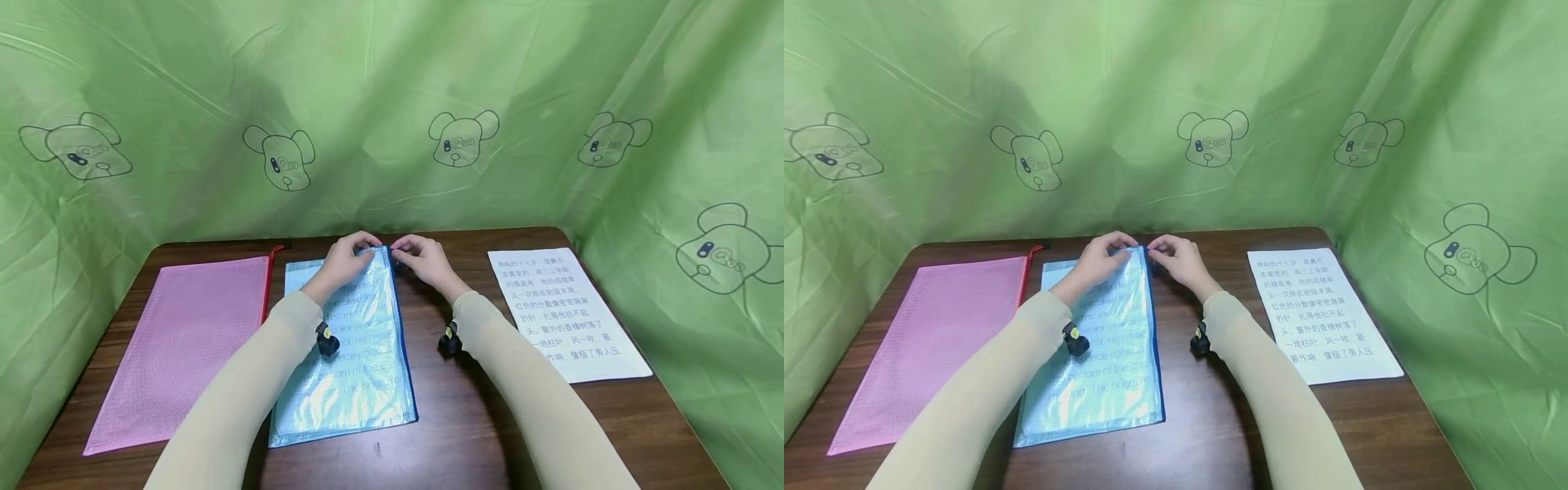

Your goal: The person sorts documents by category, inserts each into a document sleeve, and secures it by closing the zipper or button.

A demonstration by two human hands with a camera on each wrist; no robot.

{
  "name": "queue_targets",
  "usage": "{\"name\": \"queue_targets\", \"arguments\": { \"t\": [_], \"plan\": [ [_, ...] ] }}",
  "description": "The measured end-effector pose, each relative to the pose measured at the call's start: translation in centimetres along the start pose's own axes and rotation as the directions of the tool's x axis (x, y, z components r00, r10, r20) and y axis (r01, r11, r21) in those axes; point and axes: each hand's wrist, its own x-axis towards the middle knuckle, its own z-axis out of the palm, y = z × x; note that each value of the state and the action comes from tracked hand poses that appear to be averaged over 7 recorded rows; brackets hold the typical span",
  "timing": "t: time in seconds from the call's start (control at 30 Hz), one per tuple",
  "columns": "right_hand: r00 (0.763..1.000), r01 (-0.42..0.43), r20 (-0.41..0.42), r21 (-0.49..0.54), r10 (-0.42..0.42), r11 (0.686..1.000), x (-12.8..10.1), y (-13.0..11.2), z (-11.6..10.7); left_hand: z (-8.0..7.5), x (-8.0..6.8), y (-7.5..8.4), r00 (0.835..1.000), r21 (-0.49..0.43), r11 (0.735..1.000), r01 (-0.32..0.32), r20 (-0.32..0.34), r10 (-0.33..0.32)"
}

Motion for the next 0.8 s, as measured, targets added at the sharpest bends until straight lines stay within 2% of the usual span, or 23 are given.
{"name": "queue_targets", "arguments": {
  "t": [0.27, 0.8],
  "plan": [
    [1.0, 0.013, 0.0, -0.02, -0.013, 1.0, 0.07, -0.04, -0.18, -0.03, 0.18, 0.0, 1.0, -0.037, 0.999, 0.027, -0.004, -0.027],
    [1.0, -0.015, 0.014, -0.052, 0.016, 0.999, -0.37, 0.27, -0.14, 0.39, 0.51, -0.51, 0.999, -0.033, 0.998, 0.046, 0.001, -0.046]
  ]
}}
